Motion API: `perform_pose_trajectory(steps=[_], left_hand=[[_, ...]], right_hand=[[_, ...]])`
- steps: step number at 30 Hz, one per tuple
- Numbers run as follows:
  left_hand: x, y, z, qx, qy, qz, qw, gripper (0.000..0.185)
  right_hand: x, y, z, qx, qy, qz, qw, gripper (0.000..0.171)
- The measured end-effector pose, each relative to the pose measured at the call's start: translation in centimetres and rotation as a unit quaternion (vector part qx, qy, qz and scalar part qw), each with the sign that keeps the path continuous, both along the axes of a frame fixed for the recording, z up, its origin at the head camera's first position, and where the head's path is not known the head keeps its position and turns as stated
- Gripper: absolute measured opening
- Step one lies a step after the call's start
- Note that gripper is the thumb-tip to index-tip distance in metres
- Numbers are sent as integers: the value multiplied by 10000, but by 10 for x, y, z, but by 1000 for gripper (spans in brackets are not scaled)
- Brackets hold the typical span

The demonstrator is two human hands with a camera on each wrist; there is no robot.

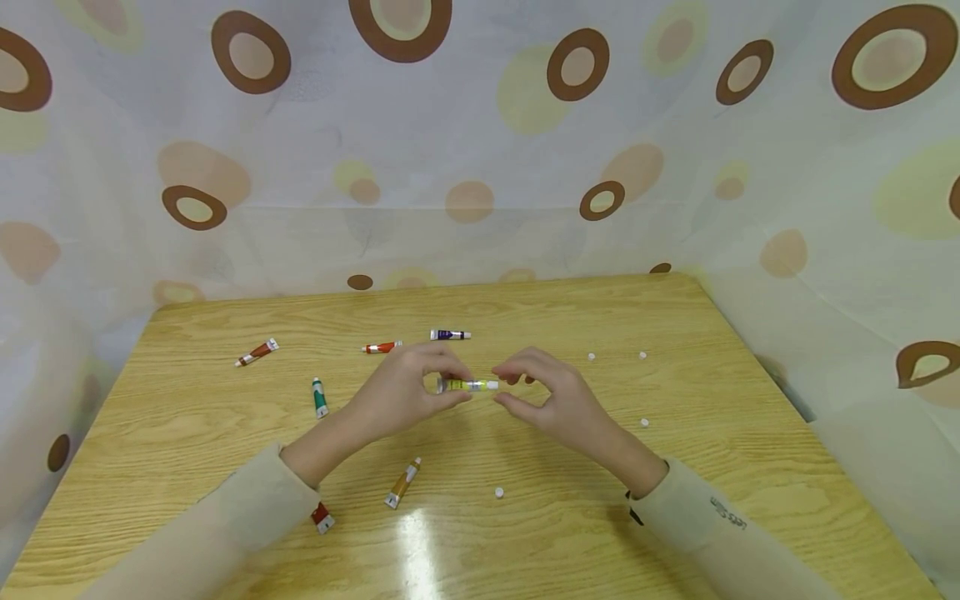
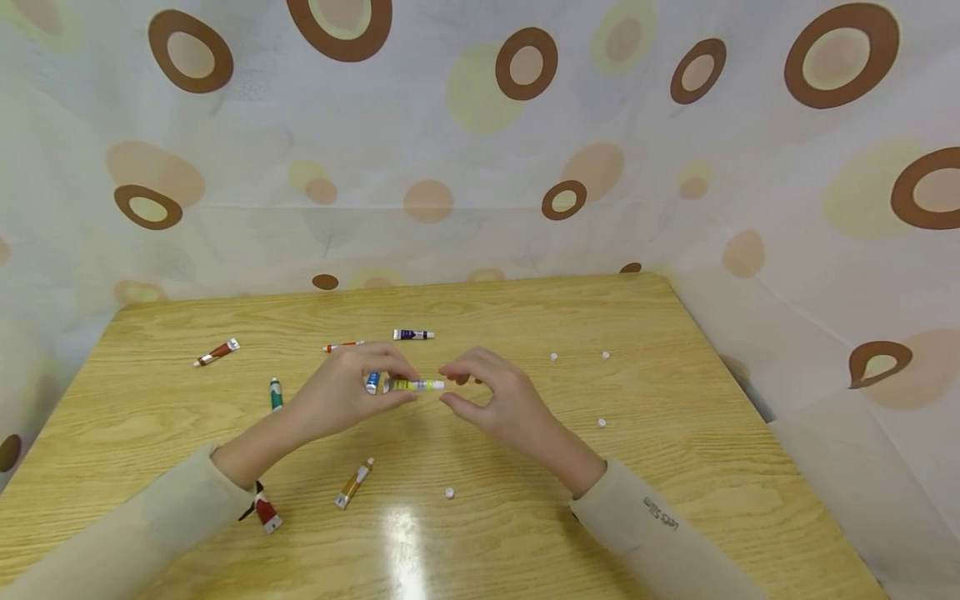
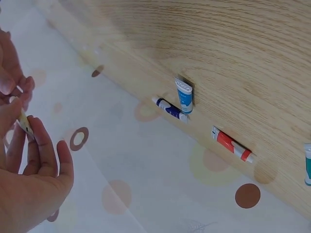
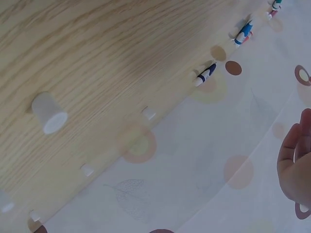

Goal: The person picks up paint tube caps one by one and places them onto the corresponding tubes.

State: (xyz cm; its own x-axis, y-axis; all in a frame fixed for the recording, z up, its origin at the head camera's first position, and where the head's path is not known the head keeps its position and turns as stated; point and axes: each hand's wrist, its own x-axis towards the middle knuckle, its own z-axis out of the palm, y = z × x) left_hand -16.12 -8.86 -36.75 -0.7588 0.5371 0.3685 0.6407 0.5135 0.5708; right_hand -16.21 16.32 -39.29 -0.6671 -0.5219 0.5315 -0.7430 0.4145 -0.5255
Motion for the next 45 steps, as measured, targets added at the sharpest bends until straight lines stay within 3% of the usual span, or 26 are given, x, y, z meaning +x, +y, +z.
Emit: perform_pose_trajectory(steps=[6,20,30,45], left_hand=[[0,0,0,29,2,-48,10000,13],[0,2,-2,51,159,-118,9998,14],[0,1,-2,-4,160,-91,9998,14],[-2,0,-3,56,47,-135,9999,14]], right_hand=[[-2,2,-3,-69,431,90,9990,25],[-2,-1,-5,-257,325,304,9987,18],[-2,1,-3,-19,380,80,9992,20],[-5,-5,-1,133,1495,166,9885,23]])
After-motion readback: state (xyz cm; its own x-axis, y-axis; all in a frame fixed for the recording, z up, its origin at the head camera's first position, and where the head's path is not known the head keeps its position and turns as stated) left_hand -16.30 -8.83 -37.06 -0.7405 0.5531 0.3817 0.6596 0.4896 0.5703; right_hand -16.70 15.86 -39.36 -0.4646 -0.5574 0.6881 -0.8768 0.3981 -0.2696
